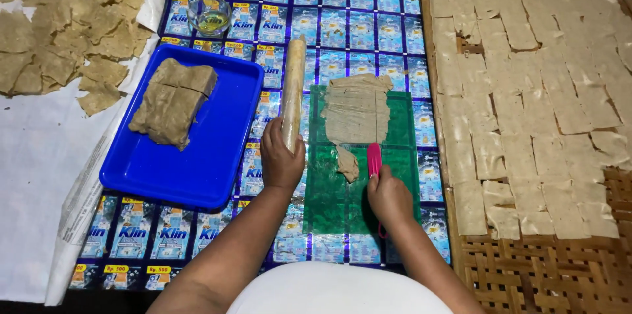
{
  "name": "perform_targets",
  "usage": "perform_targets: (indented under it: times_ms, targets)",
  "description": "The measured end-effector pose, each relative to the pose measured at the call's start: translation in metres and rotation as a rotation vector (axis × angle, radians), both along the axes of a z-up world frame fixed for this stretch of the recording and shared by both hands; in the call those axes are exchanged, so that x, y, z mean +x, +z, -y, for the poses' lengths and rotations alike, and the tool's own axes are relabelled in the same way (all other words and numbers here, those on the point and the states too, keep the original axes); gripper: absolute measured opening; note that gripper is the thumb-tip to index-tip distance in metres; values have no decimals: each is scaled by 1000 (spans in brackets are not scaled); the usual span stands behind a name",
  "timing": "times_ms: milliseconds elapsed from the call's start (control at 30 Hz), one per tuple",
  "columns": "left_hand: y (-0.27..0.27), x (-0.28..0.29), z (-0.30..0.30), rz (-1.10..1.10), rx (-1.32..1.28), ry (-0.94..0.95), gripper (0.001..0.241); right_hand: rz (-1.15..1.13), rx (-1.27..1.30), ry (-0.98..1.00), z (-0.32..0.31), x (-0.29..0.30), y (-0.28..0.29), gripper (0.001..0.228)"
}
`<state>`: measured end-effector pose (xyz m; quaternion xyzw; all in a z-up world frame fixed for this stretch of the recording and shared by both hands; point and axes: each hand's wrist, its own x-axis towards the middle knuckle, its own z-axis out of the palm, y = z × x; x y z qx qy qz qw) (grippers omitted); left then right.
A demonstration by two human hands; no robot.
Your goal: Rolling out thin sheets of dough using a rolling pin, cutting them into square shapes with a scraper, and placing them on a bamboo tray for drying.
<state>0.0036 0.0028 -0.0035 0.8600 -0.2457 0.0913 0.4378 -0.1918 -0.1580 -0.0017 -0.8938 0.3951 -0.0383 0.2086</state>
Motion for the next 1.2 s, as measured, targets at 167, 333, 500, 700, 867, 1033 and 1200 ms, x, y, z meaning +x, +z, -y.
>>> perform_targets:
  times_ms: [167,333,500,700,867,1033,1200]
  targets:
    - [2,2,-2,12,-24,-40,60,-8,25,-12,-19,27,8,26]
    - [0,3,-3,26,-15,-51,61,45,23,17,-26,38,10,25]
    - [0,5,-5,-23,-24,-71,65,11,15,5,-32,45,18,24]
    - [-4,5,-5,6,-11,-56,66,-35,29,-56,-34,59,16,26]
    - [-1,6,-4,9,-39,-76,65,-10,14,-52,-22,75,5,26]
    - [0,7,-4,25,-31,-64,65,-38,-25,-31,-8,94,3,25]
    - [4,8,-4,0,-41,-79,65,-21,-50,-28,11,117,-1,25]
